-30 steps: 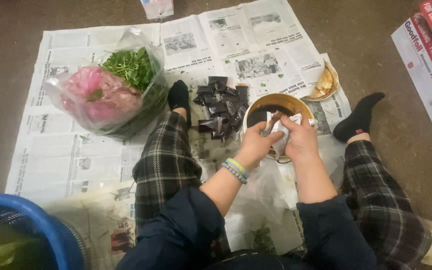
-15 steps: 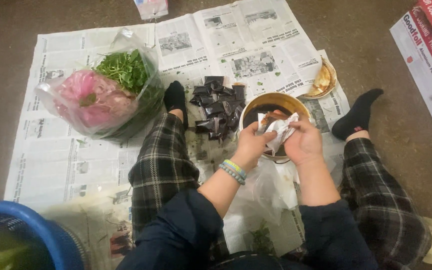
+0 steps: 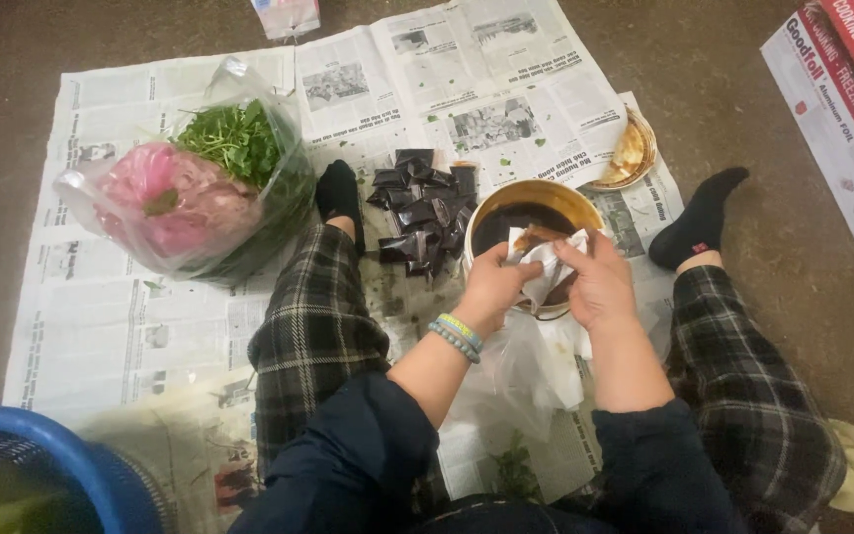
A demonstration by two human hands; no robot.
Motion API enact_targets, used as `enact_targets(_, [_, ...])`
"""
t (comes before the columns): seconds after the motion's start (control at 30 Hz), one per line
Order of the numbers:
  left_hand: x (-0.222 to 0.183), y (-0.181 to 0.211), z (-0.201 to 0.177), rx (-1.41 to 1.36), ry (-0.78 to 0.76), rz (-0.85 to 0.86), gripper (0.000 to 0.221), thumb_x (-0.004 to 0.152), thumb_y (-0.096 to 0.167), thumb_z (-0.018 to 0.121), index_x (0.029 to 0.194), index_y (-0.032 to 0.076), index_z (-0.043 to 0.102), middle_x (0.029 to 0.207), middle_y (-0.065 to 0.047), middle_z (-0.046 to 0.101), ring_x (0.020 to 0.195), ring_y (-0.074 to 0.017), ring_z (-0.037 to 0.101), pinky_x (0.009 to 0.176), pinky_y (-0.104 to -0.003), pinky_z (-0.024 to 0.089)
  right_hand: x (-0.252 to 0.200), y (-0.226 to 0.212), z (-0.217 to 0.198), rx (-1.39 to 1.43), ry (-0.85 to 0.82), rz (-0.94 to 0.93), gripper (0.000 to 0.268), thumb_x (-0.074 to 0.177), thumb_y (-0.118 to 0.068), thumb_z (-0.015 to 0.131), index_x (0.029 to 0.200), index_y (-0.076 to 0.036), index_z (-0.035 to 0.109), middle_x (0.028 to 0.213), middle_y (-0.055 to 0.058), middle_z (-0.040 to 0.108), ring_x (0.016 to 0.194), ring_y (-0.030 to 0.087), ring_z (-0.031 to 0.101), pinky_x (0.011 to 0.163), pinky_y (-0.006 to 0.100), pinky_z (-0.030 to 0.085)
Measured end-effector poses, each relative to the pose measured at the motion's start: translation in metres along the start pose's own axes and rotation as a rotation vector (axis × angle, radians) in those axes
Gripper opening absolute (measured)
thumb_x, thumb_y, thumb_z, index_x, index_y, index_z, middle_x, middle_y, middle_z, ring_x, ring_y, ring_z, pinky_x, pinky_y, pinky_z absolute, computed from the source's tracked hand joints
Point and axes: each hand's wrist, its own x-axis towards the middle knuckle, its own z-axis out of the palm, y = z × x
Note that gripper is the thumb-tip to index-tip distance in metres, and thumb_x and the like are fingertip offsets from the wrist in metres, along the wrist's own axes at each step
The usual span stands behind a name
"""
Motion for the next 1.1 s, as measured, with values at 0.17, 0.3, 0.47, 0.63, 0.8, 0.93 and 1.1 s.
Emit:
enact_targets(0.17, [-0.004, 0.010, 0.005, -0.067, -0.008, -0.037, 0.032, 0.060, 0.023, 0.076, 0.087, 0.011, 0.064, 0.068, -0.006, 0.061, 0.061, -0.0130, 0.059, 0.055, -0.027, 0.051, -0.006, -0.009, 0.010, -0.117, 0.027, -0.101, 0.062, 0.066, -0.003, 0.069, 0.121, -0.001, 0.039, 0.105, 0.005, 0.047, 0.091, 0.013, 0.046, 0.083, 0.029, 0.041])
enact_targets(0.3, [-0.010, 0.013, 0.003, 0.009, 0.017, 0.021, 0.029, 0.068, 0.026, 0.070, 0.090, 0.009, 0.064, 0.073, -0.008, 0.061, 0.068, -0.0145, 0.057, 0.060, -0.029, 0.050, 0.001, 0.000, 0.004, -0.125, 0.068, -0.139, 0.054, 0.068, -0.001, 0.068, 0.117, -0.004, 0.045, 0.086, 0.002, 0.052, 0.077, 0.009, 0.054, 0.068, 0.021, 0.047])
enact_targets(0.47, [-0.014, 0.015, 0.007, 0.204, -0.037, 0.091, 0.034, 0.066, 0.031, 0.071, 0.094, 0.014, 0.063, 0.084, -0.007, 0.062, 0.083, -0.0171, 0.058, 0.074, -0.036, 0.047, 0.011, 0.012, -0.004, -0.131, 0.140, -0.145, 0.042, 0.069, -0.002, 0.067, 0.108, -0.008, 0.054, 0.081, 0.002, 0.058, 0.068, 0.009, 0.056, 0.058, 0.021, 0.048])
enact_targets(0.63, [-0.006, 0.006, 0.011, 0.285, -0.023, 0.030, 0.032, 0.065, 0.034, 0.068, 0.092, 0.019, 0.063, 0.081, -0.004, 0.062, 0.084, -0.0222, 0.059, 0.075, -0.034, 0.046, 0.009, 0.006, -0.001, -0.211, 0.173, -0.135, 0.058, 0.064, -0.001, 0.068, 0.118, -0.007, 0.047, 0.082, 0.007, 0.053, 0.069, 0.011, 0.053, 0.055, 0.023, 0.049])
enact_targets(0.8, [0.001, 0.004, 0.009, 0.337, -0.011, 0.018, 0.030, 0.062, 0.034, 0.069, 0.089, 0.020, 0.065, 0.078, -0.005, 0.062, 0.084, -0.0235, 0.060, 0.073, -0.034, 0.047, 0.023, 0.009, -0.012, -0.133, 0.172, -0.015, 0.073, 0.061, -0.001, 0.071, 0.126, -0.013, 0.039, 0.085, 0.007, 0.045, 0.071, 0.014, 0.053, 0.056, 0.030, 0.053])
enact_targets(0.93, [-0.001, 0.004, 0.007, 0.313, -0.017, 0.025, 0.032, 0.060, 0.035, 0.071, 0.087, 0.020, 0.065, 0.077, -0.003, 0.062, 0.081, -0.0205, 0.059, 0.073, -0.033, 0.046, 0.028, 0.012, -0.011, -0.086, 0.194, 0.013, 0.073, 0.061, 0.003, 0.070, 0.125, -0.013, 0.040, 0.083, 0.009, 0.047, 0.070, 0.017, 0.057, 0.054, 0.031, 0.053])
enact_targets(1.1, [-0.010, 0.012, 0.008, 0.273, -0.105, -0.004, 0.027, 0.065, 0.024, 0.068, 0.090, 0.013, 0.065, 0.075, -0.008, 0.061, 0.078, -0.0214, 0.059, 0.071, -0.032, 0.046, 0.034, 0.009, -0.007, -0.078, 0.144, 0.046, 0.079, 0.059, 0.000, 0.074, 0.127, -0.008, 0.035, 0.100, 0.022, 0.050, 0.085, 0.026, 0.058, 0.064, 0.038, 0.053])
